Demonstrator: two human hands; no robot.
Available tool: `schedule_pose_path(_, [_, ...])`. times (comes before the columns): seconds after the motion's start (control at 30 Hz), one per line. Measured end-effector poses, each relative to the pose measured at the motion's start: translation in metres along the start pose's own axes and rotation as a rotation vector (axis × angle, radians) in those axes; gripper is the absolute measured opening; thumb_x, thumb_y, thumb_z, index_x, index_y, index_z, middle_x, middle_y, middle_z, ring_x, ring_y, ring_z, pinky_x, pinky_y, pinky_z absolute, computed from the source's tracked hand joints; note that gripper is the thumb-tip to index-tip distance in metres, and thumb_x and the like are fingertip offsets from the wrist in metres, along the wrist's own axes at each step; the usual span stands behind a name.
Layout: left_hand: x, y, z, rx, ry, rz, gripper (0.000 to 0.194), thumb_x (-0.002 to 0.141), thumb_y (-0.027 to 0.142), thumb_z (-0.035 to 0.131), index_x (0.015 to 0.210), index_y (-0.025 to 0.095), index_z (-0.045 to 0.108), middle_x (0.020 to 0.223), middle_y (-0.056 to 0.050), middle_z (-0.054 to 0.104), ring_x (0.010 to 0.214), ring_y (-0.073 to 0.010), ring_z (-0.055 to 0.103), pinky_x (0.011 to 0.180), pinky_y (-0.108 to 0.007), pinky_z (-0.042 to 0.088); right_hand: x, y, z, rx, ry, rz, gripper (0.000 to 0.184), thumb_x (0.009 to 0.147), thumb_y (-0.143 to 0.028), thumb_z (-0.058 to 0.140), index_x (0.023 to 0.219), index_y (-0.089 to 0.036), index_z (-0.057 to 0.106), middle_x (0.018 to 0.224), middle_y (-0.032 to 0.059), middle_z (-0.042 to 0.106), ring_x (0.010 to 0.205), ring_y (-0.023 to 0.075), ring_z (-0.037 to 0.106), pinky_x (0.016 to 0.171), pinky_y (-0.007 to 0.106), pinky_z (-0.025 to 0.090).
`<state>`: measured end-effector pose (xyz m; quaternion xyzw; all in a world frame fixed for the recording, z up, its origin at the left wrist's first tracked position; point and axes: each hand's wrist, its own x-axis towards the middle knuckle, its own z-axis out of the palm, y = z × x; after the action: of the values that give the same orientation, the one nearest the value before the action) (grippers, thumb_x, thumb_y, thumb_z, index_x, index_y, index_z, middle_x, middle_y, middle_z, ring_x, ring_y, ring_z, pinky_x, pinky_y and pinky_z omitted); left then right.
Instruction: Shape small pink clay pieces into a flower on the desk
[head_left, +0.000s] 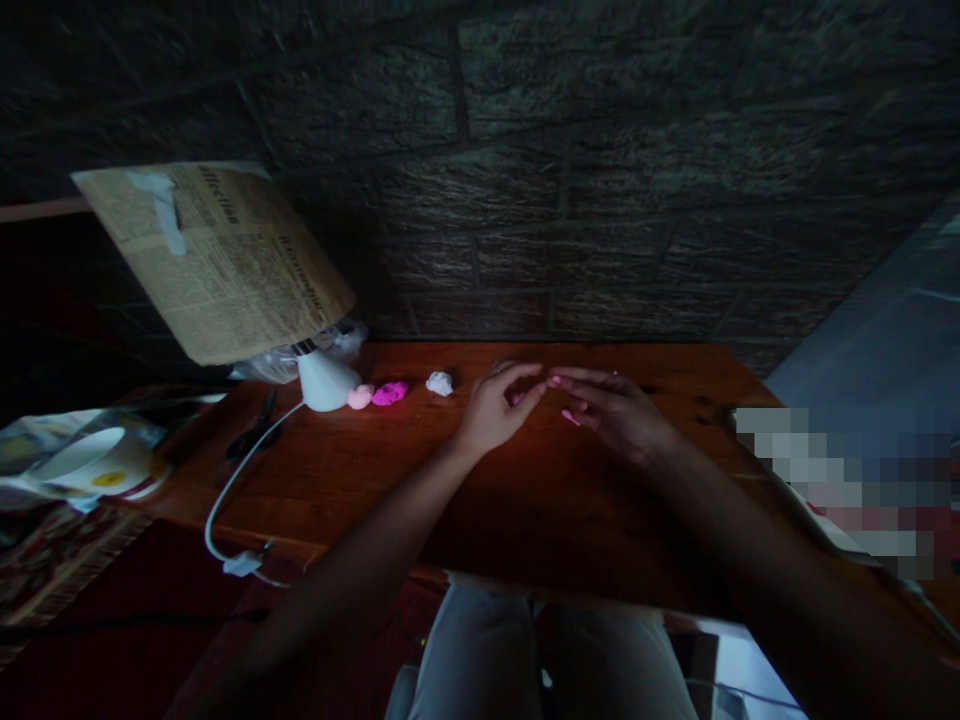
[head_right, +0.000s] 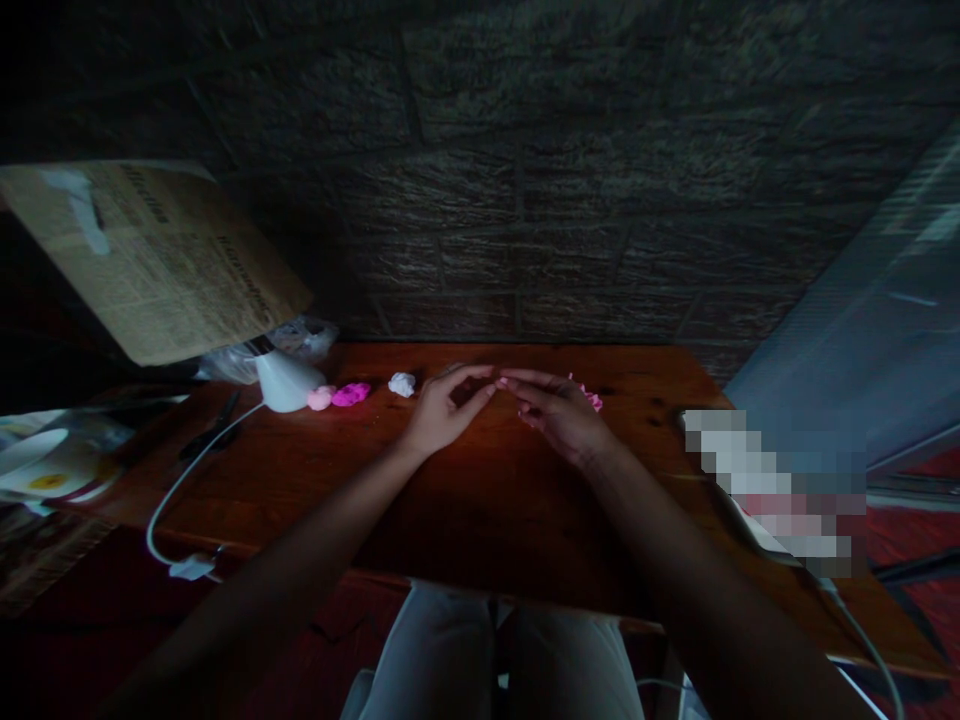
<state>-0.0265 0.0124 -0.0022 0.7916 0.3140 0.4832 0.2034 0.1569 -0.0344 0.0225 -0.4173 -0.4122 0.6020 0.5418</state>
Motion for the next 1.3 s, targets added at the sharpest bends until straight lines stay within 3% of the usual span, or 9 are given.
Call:
schedule_pose_path(0.17, [-0.001, 0.011, 0.002, -0.068, -0.02, 0.109, 0.016, 0.093, 0.024, 0.062, 0.106, 0.019, 0.071, 0.105, -0.008, 0.072, 0.091, -0.0147, 0.067, 0.073, -0.026, 0.055, 0.002, 0.004, -0.002, -0.017, 0.03, -0.01, 0.037, 0.059, -0.033, 0.089, 0.093, -0.025, 0.08, 0.09, 0.001, 0.075, 0.056, 0.0055, 0.05, 0.058, 0.024, 0.048])
schedule_pose_path(0.4, [0.0, 0.007, 0.002, -0.025, 0.021, 0.205, 0.01, 0.092, 0.02, 0.064, 0.098, 0.016, 0.072, 0.097, -0.007, 0.073, 0.088, -0.0137, 0.069, 0.075, -0.026, 0.057, 0.001, 0.006, 0.0, -0.098, 0.039, -0.012, 0.038, 0.061, -0.033, 0.088, 0.096, -0.024, 0.079, 0.091, 0.0026, 0.075, 0.06, 0.0077, 0.057, 0.06, 0.025, 0.049])
schedule_pose_path(0.7, [-0.002, 0.006, 0.0, 0.002, -0.07, 0.189, 0.012, 0.093, 0.019, 0.062, 0.098, 0.018, 0.072, 0.1, -0.007, 0.075, 0.089, -0.0147, 0.07, 0.078, -0.029, 0.058, 0.001, 0.006, 0.0, -0.137, 0.078, -0.018, 0.036, 0.058, -0.035, 0.089, 0.09, -0.022, 0.079, 0.088, 0.0039, 0.077, 0.061, 0.0091, 0.058, 0.06, 0.026, 0.048])
schedule_pose_path(0.87, [-0.001, 0.004, 0.001, -0.012, -0.05, 0.175, 0.012, 0.093, 0.019, 0.062, 0.095, 0.017, 0.074, 0.099, -0.008, 0.076, 0.087, -0.0154, 0.071, 0.076, -0.029, 0.058, 0.004, 0.009, 0.0, -0.112, 0.084, -0.031, 0.039, 0.052, -0.037, 0.091, 0.085, -0.021, 0.077, 0.082, 0.0028, 0.075, 0.063, 0.0103, 0.059, 0.059, 0.026, 0.046])
schedule_pose_path(1.07, [-0.002, 0.008, 0.004, 0.084, -0.074, 0.151, 0.014, 0.093, 0.016, 0.059, 0.096, 0.018, 0.072, 0.094, -0.006, 0.076, 0.083, -0.0146, 0.069, 0.074, -0.027, 0.055, 0.008, 0.015, 0.0, -0.263, 0.132, -0.173, 0.039, 0.056, -0.043, 0.088, 0.08, -0.019, 0.07, 0.065, -0.0009, 0.067, 0.052, 0.0097, 0.052, 0.052, 0.026, 0.039])
schedule_pose_path(1.3, [0.002, 0.007, 0.006, 0.13, -0.017, 0.032, 0.011, 0.091, 0.016, 0.058, 0.092, 0.017, 0.069, 0.085, -0.004, 0.073, 0.076, -0.0136, 0.067, 0.07, -0.024, 0.053, 0.006, 0.015, 0.006, -0.382, 0.175, -0.275, 0.032, 0.061, -0.043, 0.084, 0.078, -0.02, 0.068, 0.072, 0.0016, 0.071, 0.056, 0.0127, 0.058, 0.054, 0.027, 0.047])
